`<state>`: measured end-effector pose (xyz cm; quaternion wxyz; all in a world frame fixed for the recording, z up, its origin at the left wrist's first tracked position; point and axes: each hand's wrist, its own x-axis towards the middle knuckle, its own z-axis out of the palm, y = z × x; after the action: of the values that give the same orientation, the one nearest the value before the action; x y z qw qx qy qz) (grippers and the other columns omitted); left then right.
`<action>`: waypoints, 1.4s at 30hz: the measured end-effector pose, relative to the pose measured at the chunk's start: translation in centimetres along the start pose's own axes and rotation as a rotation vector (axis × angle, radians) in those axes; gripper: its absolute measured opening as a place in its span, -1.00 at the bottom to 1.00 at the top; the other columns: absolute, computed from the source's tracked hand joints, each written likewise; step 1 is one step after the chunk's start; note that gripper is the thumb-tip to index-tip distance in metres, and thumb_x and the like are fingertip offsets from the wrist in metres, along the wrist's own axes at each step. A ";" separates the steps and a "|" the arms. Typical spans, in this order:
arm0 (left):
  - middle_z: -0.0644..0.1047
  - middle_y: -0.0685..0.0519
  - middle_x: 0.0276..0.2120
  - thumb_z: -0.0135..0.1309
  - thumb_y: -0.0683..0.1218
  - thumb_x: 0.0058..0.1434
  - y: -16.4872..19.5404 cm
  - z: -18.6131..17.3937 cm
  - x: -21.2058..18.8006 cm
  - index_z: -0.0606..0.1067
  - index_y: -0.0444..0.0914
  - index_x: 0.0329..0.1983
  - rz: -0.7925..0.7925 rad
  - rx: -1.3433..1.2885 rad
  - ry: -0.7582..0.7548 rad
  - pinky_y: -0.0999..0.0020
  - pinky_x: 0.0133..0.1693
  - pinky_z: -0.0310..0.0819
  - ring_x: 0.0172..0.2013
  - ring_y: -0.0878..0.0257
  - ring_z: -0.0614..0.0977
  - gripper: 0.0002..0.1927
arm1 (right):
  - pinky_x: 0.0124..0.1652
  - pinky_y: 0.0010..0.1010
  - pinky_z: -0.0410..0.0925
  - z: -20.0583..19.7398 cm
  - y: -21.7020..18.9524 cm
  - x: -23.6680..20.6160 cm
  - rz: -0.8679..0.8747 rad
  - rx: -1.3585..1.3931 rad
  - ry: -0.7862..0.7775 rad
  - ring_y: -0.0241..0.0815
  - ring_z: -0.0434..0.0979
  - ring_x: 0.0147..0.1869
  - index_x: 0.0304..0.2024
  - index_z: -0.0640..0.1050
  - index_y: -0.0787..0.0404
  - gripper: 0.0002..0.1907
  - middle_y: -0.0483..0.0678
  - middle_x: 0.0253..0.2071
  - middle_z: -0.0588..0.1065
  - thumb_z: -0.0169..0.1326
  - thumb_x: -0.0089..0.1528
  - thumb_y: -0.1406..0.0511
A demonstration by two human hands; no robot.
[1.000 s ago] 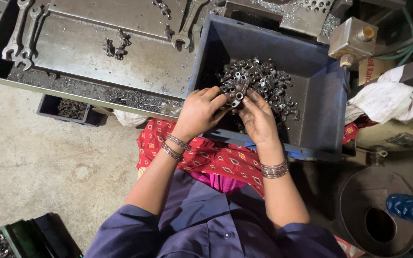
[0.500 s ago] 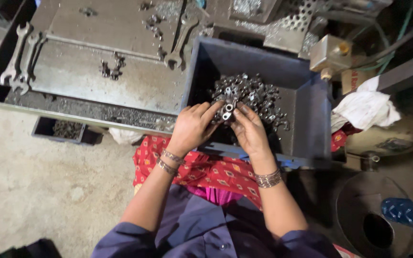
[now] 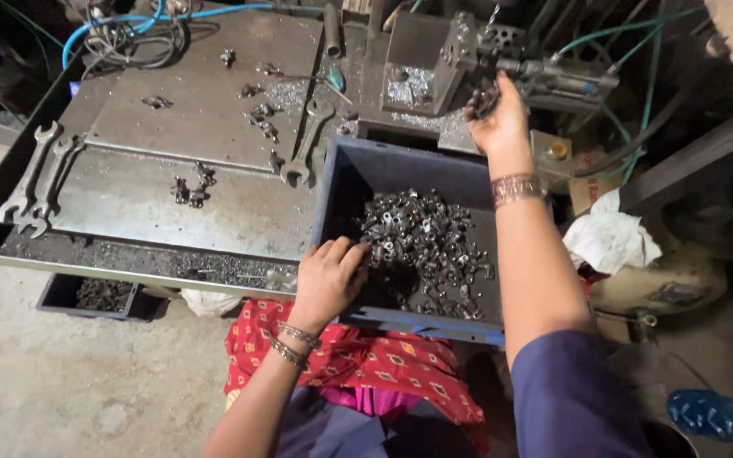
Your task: The person repeatedly picks small metal parts from a gray bin, places them into a perforated metal jig on a machine, and then removes them to place on the workbench. The person continues this cycle, handling the parts by hand without using any tools.
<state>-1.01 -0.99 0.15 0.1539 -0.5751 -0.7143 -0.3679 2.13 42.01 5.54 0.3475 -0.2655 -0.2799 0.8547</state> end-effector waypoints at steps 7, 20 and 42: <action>0.48 0.05 -0.27 0.22 -0.09 0.09 -0.1 0.3 0.1 0.52 -0.14 -0.08 -0.009 0.015 0.013 0.14 -0.27 0.42 -0.25 0.11 0.58 -0.69 | -0.59 -0.42 0.16 2.2 -1.2 2.2 -0.304 -0.471 0.076 -0.26 0.36 -0.57 -0.39 0.49 0.14 -0.78 -0.16 -0.55 0.42 0.12 0.30 0.18; 0.47 0.05 -0.30 0.22 -0.07 0.14 0.2 0.2 0.2 0.53 -0.15 -0.13 -0.010 0.007 -0.008 0.14 -0.29 0.41 -0.26 0.11 0.58 -0.76 | -0.35 -0.49 0.38 -2.4 -5.1 -5.2 -0.227 -1.144 -0.086 -0.34 0.47 -0.31 -0.05 0.52 0.30 -0.78 -0.14 -0.27 0.51 0.12 0.30 0.31; 0.48 0.03 -0.29 0.22 -0.09 0.08 0.1 0.2 0.3 0.52 -0.16 -0.14 -0.032 -0.013 -0.018 0.12 -0.30 0.42 -0.27 0.09 0.58 -0.73 | -0.02 -0.22 0.59 -1.1 -1.0 0.1 -0.193 0.225 -0.032 0.07 0.60 -0.09 -0.11 0.46 0.54 -0.88 0.22 -0.15 0.54 0.02 0.33 0.53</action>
<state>-0.98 -0.61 0.28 0.1379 -0.5678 -0.7224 -0.3698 3.29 43.01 5.41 0.4509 -0.1830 -0.2122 0.8474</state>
